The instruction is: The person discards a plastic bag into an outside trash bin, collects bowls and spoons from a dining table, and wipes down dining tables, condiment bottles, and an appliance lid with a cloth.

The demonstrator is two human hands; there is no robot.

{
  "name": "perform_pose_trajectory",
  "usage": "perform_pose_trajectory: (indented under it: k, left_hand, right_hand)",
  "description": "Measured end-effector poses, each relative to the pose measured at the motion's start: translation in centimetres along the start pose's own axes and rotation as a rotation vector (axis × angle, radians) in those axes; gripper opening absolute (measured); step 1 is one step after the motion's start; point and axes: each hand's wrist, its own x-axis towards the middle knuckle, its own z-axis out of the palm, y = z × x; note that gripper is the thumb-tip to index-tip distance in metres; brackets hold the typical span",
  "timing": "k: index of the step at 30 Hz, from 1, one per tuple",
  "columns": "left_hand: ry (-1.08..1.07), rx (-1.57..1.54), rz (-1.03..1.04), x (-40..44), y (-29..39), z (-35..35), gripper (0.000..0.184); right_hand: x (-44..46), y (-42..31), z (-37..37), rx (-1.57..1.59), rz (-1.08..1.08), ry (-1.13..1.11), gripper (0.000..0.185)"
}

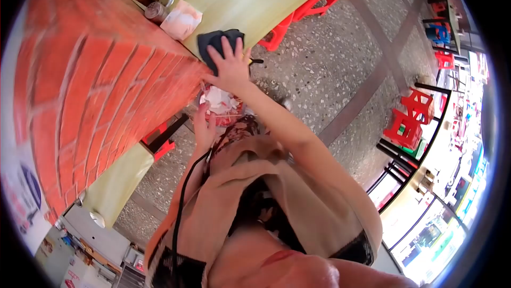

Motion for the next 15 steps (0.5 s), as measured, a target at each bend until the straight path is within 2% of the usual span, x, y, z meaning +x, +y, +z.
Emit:
perform_pose_trajectory:
  k: [2, 3, 5, 7, 8, 9, 10, 11, 12, 13, 14, 15]
  left_hand:
    - [0.102, -0.067, -0.134, 1.8, 1.8, 1.1, 0.035]
    - [0.11, -0.07, -0.164, 3.4, 2.2, 2.6, 0.035]
    - [0.368, -0.347, -0.336, 7.3, 2.9, 5.5, 0.034]
    - [0.618, -0.395, -0.531, 12.6, 6.3, 7.5, 0.037]
    - [0.755, -0.326, -0.498, 14.8, 4.4, 9.6, 0.039]
    - [0.889, -0.246, -0.477, 16.0, 2.2, 11.5, 0.04]
    - [0.927, -0.232, -0.529, 17.7, 1.8, 12.2, 0.04]
    - [0.968, -0.255, -0.702, 19.3, 2.0, 12.2, 0.043]
    - [0.992, -0.273, -0.872, 19.9, 2.7, 12.2, 0.046]
    - [1.011, -0.252, -0.915, 20.4, 3.9, 12.5, 0.046]
    - [1.009, -0.047, -1.083, 21.6, 4.7, 12.6, 0.049]
    - [0.982, 0.157, -1.241, 22.2, 5.0, 12.5, 0.052]
  right_hand:
    - [3.1, 2.2, 6.9, -0.157, -0.059, -0.101, 0.064]
    - [4.2, 3.7, 9.0, -0.123, -0.129, -0.181, 0.058]
    - [5.8, 4.9, 10.3, -0.128, -0.278, -0.149, 0.057]
    - [7.3, 8.0, 9.8, -0.063, -0.424, -0.087, 0.055]
    - [9.2, 10.6, 8.0, -0.048, -0.436, -0.121, 0.054]
    - [11.3, 14.1, 5.6, -0.03, -0.449, -0.166, 0.052]
    - [14.2, 19.0, 4.4, 0.086, -0.475, -0.02, 0.049]
    - [17.1, 24.1, 1.5, -0.101, -0.509, 0.024, 0.049]
    - [20.3, 30.3, -1.2, -0.235, -0.415, -0.01, 0.048]
    - [23.2, 36.3, -4.1, -0.398, -0.467, 0.208, 0.043]
    - [26.3, 43.4, -6.6, -0.592, -0.448, 0.28, 0.045]
    - [28.9, 50.8, -8.5, -0.496, -0.254, 0.221, 0.049]
